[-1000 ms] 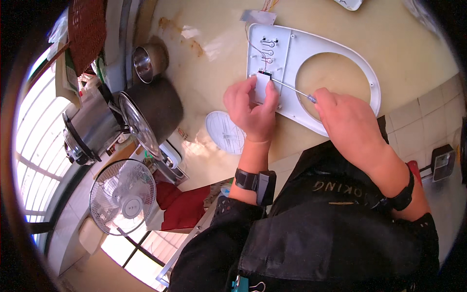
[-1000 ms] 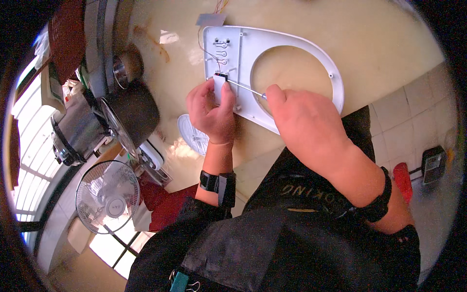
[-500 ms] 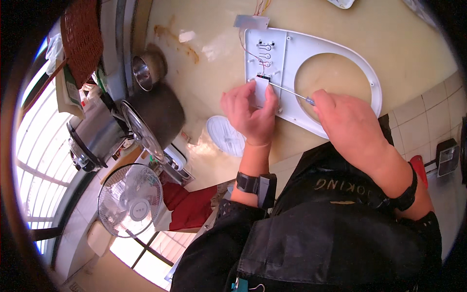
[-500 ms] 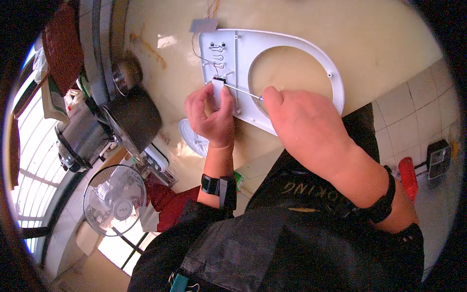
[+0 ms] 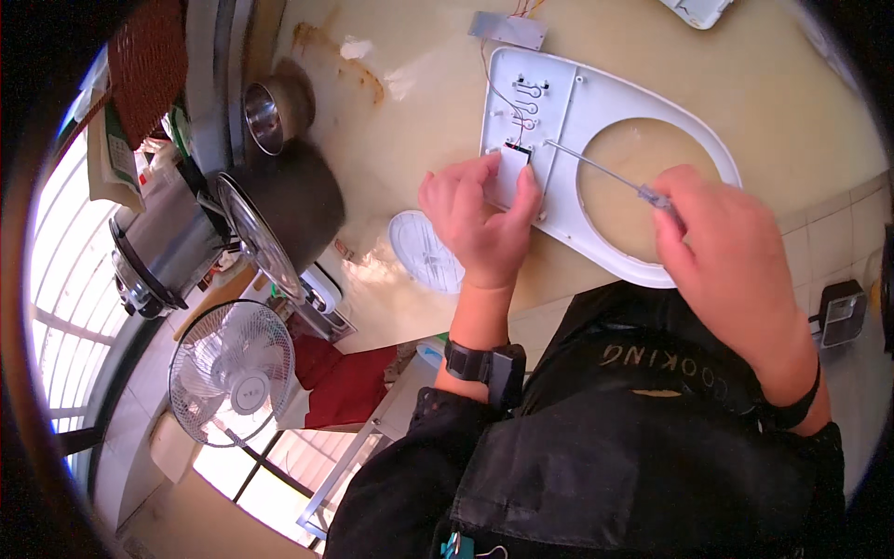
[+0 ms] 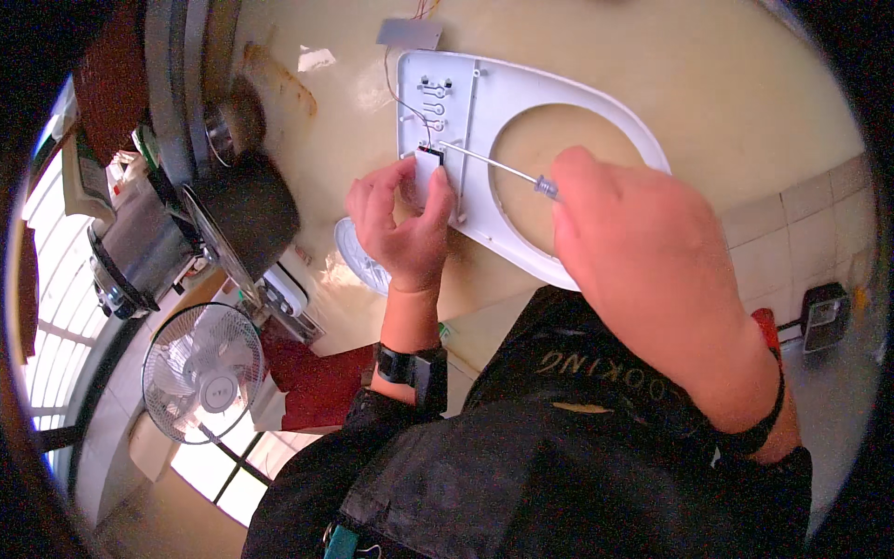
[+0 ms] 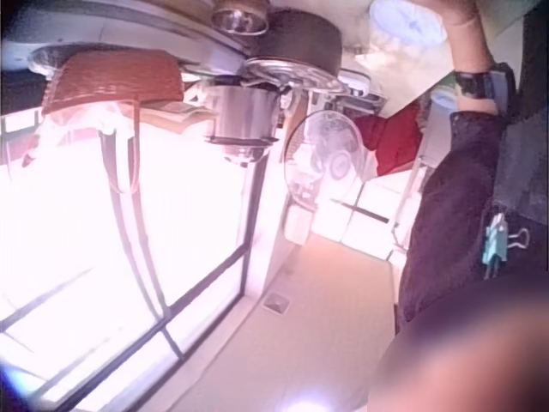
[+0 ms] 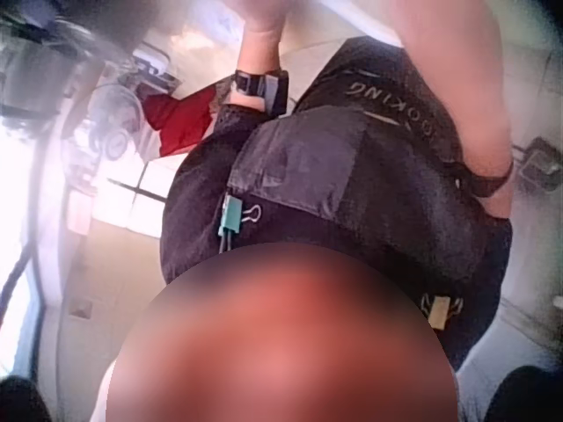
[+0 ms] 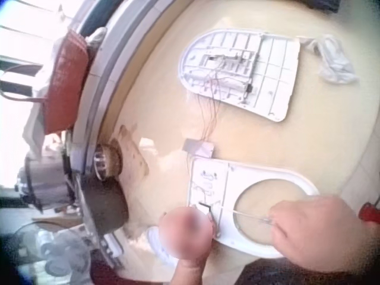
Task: The person disassembles a kitchen scale by hand, using a screwdriver to remove internal components from the plastic housing.
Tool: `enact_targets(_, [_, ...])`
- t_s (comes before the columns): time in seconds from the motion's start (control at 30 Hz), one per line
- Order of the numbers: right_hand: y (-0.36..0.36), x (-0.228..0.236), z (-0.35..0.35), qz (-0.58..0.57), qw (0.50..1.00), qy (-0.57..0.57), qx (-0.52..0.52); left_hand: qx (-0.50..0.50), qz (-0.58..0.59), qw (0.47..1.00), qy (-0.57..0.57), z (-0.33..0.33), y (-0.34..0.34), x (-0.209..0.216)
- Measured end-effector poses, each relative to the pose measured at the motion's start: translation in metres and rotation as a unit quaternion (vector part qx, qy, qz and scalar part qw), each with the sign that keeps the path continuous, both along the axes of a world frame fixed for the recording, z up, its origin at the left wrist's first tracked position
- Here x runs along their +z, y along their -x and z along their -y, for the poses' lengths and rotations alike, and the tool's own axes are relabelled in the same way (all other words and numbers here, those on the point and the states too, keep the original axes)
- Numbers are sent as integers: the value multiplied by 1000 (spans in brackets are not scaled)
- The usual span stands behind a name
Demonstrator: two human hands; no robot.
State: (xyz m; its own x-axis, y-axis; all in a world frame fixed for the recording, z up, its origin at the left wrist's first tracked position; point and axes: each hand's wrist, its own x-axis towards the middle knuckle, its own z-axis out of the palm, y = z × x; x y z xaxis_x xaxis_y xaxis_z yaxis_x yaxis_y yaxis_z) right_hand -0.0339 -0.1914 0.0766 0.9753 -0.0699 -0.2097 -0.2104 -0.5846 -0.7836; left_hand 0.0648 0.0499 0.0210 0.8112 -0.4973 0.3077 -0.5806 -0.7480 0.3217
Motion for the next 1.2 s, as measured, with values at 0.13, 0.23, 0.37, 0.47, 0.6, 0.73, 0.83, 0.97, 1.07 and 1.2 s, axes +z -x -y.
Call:
enact_targets(0.13, [-18, -12, 10, 174, 981, 67, -49, 15, -43, 999, 3, -2, 2, 6])
enact_targets(0.23, [-21, -14, 3, 169, 983, 64, -30, 57, -56, 997, 13, 2, 4, 7])
enact_targets(0.37, [-31, -17, 9, 209, 968, 133, -43, 65, -50, 996, -33, 3, 3, 13])
enact_targets(0.47, [-42, -32, 18, 182, 967, 171, -48, 70, -65, 994, -59, 1, 6, 20])
enact_targets(0.6, [-43, -47, 10, 129, 985, 99, -65, 77, -62, 994, -52, 1, 6, 22])
enact_targets(0.73, [-37, -47, 8, 137, 987, 74, -46, 99, -85, 991, -13, 1, 4, 16])
enact_targets(0.83, [-34, -48, 6, 148, 986, 58, -56, 109, -86, 990, 0, 1, 6, 13])
enact_targets(0.97, [-30, -49, 4, 148, 985, 65, -69, 107, -51, 993, 22, 3, 7, 12])
enact_targets(1.07, [-28, -49, 3, 144, 985, 67, -67, 101, -36, 994, 38, 6, 4, 12])
enact_targets(1.2, [-28, -49, 2, 139, 986, 68, -66, 92, -31, 994, 50, 10, 2, 12])
